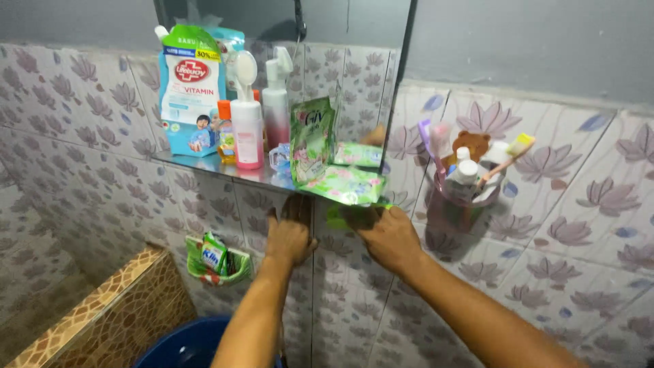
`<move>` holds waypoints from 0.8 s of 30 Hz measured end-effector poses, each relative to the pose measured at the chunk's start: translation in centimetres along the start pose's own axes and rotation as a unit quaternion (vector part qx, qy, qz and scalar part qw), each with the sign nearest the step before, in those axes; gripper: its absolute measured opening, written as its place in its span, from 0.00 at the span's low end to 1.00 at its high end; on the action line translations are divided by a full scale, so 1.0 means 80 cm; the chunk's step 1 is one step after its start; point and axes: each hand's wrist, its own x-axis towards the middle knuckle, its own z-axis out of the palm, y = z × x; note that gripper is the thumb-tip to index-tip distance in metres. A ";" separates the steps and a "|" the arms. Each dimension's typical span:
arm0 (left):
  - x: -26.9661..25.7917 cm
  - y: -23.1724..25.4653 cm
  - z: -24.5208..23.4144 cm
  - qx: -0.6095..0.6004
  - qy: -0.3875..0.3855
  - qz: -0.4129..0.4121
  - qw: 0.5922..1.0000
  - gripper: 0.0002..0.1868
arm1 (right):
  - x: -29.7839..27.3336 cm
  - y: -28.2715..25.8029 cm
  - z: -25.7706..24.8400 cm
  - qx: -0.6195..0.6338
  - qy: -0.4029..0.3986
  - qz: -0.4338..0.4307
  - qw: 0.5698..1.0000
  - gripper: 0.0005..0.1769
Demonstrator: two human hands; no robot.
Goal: Scrub the floor and tiled walls of a bathroom using a brush.
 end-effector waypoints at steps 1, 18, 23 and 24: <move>-0.001 -0.004 -0.006 -0.031 -0.137 0.002 0.990 0.33 | -0.006 0.001 0.004 0.004 -0.001 0.001 1.000 0.32; -0.002 -0.096 -0.006 -0.094 -0.321 0.073 0.940 0.18 | 0.026 -0.062 0.036 -0.050 0.003 0.076 0.996 0.31; 0.010 -0.137 0.005 -0.139 -0.121 0.127 0.975 0.29 | 0.017 -0.099 0.069 -0.006 -0.046 0.150 0.988 0.34; 0.008 -0.143 0.026 -0.143 -0.122 0.135 0.973 0.29 | 0.012 -0.101 0.073 -0.009 -0.050 0.156 0.986 0.34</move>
